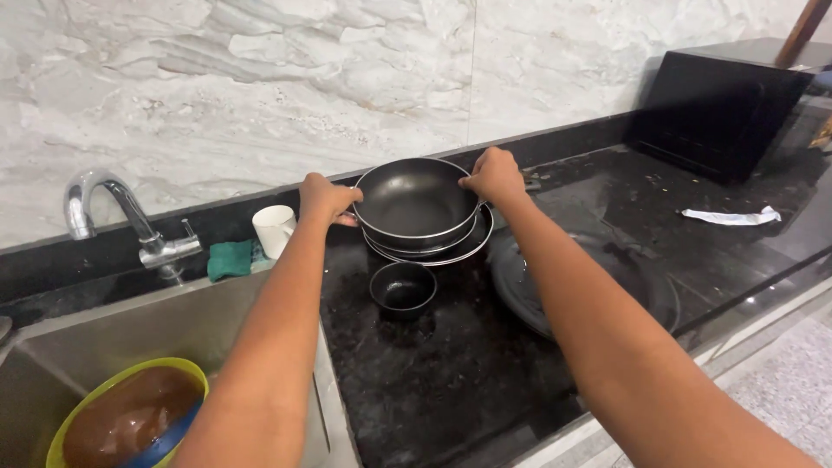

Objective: Washing a cooking pot and several bowls in a kitchen sink using a sponge and running water.

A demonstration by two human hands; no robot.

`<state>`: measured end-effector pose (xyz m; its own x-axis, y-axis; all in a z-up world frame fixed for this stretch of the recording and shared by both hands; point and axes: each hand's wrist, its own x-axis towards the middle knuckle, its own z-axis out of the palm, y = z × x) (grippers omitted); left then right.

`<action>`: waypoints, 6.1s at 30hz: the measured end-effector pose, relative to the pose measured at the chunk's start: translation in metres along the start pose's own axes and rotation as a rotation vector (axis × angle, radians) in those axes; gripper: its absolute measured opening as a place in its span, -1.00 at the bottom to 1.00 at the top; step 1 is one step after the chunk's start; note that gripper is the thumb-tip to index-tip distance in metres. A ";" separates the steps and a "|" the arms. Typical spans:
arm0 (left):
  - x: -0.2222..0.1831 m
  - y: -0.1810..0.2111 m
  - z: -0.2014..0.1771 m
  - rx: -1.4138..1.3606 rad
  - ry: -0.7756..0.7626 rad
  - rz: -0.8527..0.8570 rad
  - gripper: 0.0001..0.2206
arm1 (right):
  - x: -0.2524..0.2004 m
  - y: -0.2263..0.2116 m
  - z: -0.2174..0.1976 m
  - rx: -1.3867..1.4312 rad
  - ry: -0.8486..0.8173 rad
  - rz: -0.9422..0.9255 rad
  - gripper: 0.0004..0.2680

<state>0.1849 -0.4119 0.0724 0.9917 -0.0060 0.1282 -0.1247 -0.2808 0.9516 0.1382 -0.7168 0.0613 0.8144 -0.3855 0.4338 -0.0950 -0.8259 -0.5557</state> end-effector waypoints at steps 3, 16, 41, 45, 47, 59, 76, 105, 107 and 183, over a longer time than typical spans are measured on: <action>0.005 -0.014 0.001 0.009 -0.004 0.019 -0.70 | 0.000 0.005 0.015 -0.009 -0.006 0.010 -0.80; -0.006 -0.021 0.015 0.298 0.021 0.030 -0.73 | -0.003 0.006 0.027 -0.100 0.090 0.047 -0.69; -0.114 -0.096 -0.285 0.568 -0.396 -0.103 -0.73 | -0.208 -0.280 0.125 0.057 -0.062 -0.469 -0.89; -0.139 -0.167 -0.358 0.710 -0.364 -0.245 -0.69 | -0.257 -0.320 0.186 0.071 -0.258 -0.475 -0.92; -0.140 -0.205 -0.385 0.730 -0.309 -0.250 -0.71 | -0.263 -0.330 0.235 0.103 -0.331 -0.541 -0.90; -0.165 -0.238 -0.354 0.872 -0.252 -0.351 -0.26 | -0.314 -0.345 0.273 0.078 -0.943 -0.200 -0.43; -0.184 -0.220 -0.353 0.501 -0.024 -0.539 -0.36 | -0.316 -0.346 0.280 0.408 -1.072 0.063 -0.55; -0.184 -0.239 -0.328 0.033 0.352 -0.453 -0.19 | -0.336 -0.364 0.264 0.724 -0.896 0.363 -0.47; -0.193 -0.216 -0.330 0.144 0.366 -0.476 -0.16 | -0.330 -0.356 0.288 0.794 -0.881 0.321 -0.49; -0.164 -0.213 -0.337 -0.040 0.329 -0.173 -0.64 | -0.328 -0.367 0.222 0.611 -0.983 -0.430 -0.15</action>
<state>0.0386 -0.0273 -0.0570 0.9363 0.3487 0.0412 0.0364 -0.2131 0.9764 0.0334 -0.1959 -0.0345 0.8228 0.5607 0.0929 0.3550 -0.3792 -0.8545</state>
